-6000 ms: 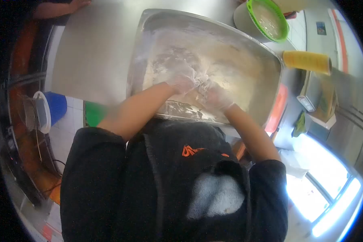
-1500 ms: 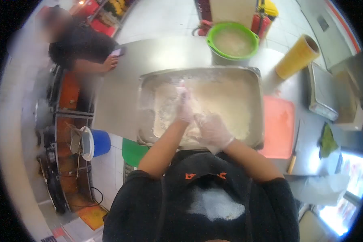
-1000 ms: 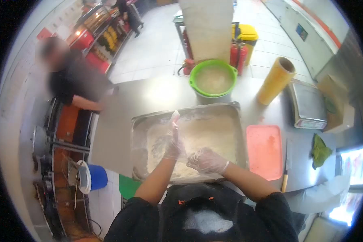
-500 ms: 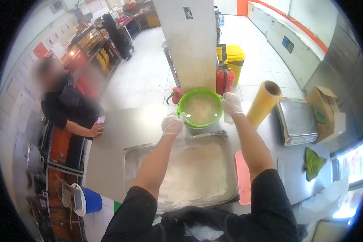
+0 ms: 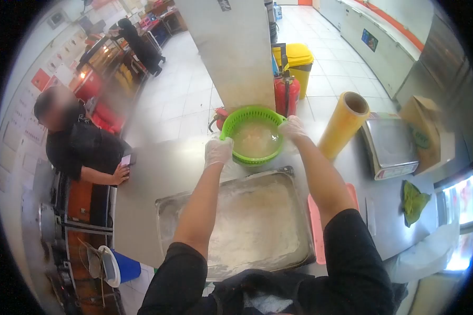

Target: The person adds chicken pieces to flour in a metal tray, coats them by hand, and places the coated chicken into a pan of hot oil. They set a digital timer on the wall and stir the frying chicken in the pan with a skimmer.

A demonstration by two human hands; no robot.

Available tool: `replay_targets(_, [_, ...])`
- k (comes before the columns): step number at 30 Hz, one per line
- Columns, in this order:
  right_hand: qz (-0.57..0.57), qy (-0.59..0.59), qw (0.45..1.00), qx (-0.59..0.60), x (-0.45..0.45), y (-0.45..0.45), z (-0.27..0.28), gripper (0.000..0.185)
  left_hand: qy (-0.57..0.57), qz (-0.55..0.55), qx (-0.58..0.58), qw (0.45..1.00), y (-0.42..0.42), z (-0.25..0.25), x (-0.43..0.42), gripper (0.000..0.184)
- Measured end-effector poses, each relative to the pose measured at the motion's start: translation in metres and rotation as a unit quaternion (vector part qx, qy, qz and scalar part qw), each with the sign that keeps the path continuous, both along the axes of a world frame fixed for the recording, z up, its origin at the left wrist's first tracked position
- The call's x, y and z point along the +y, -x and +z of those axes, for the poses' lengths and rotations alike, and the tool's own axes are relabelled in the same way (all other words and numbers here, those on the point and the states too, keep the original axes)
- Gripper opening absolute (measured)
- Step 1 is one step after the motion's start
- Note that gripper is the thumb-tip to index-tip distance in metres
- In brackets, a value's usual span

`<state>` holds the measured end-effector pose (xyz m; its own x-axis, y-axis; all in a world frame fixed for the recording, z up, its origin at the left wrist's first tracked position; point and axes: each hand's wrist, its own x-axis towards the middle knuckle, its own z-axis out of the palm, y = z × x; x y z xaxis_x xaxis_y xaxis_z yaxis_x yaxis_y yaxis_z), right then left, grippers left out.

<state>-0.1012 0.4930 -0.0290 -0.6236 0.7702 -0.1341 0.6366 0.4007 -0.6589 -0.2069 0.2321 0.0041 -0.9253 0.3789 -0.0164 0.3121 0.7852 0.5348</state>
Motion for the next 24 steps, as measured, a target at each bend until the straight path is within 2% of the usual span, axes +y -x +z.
replay_targets(1, [0.005, -0.001, 1.000, -0.002, -0.001, -0.003, 0.008, 0.031, -0.070, -0.009, 0.031, 0.997, -0.003, 0.009, -0.001, 0.042])
replay_targets(3, [0.001, 0.067, 0.996, 0.065, -0.002, -0.008, 0.020, 0.029, -0.061, -0.011, 0.058, 0.996, 0.010, 0.004, -0.001, 0.039])
replay_targets(4, [0.005, 0.068, 0.996, 0.061, -0.006, -0.012, 0.029, 0.029, -0.051, -0.019, 0.088, 0.995, 0.015, 0.001, -0.002, 0.038])
replay_targets(5, [0.001, 0.114, 0.987, 0.117, -0.009, -0.014, 0.038, 0.025, -0.051, -0.016, 0.084, 0.995, 0.016, 0.003, -0.003, 0.038])
replay_targets(6, [-0.005, 0.158, 0.972, 0.173, -0.013, -0.017, 0.048, 0.022, -0.088, -0.009, 0.111, 0.990, 0.017, 0.006, -0.004, 0.035])
replay_targets(8, [0.016, 0.152, 0.969, 0.195, -0.016, -0.020, 0.064, 0.024, -0.127, -0.004, 0.135, 0.983, 0.008, 0.021, -0.005, 0.033])
replay_targets(10, [0.035, 0.144, 0.965, 0.218, -0.018, -0.020, 0.072, 0.027, -0.275, -0.007, 0.131, 0.952, -0.005, 0.038, -0.006, 0.027])
replay_targets(13, [0.049, 0.128, 0.954, 0.265, -0.016, -0.015, 0.070, 0.033, -0.297, 0.005, 0.112, 0.948, -0.010, 0.047, -0.008, 0.026])
replay_targets(15, [0.073, 0.192, 0.924, 0.321, -0.012, -0.009, 0.060, 0.034, -0.290, -0.002, 0.131, 0.948, -0.012, 0.049, -0.009, 0.025])
replay_targets(17, [0.076, 0.149, 0.939, 0.301, -0.014, -0.015, 0.064, 0.031, -0.282, -0.008, 0.150, 0.948, -0.010, 0.045, -0.010, 0.025])
replay_targets(19, [0.081, 0.107, 0.950, 0.281, -0.018, -0.020, 0.068, 0.028, -0.226, -0.011, 0.258, 0.939, -0.005, 0.035, -0.009, 0.023])
replay_targets(21, [0.087, 0.156, 0.937, 0.301, -0.024, -0.025, 0.073, 0.024, -0.221, -0.014, 0.281, 0.934, -0.003, 0.026, -0.009, 0.023])
replay_targets(24, [0.099, 0.153, 0.923, 0.340, -0.021, -0.020, 0.055, 0.024, -0.216, -0.016, 0.324, 0.921, -0.004, 0.021, -0.009, 0.023])
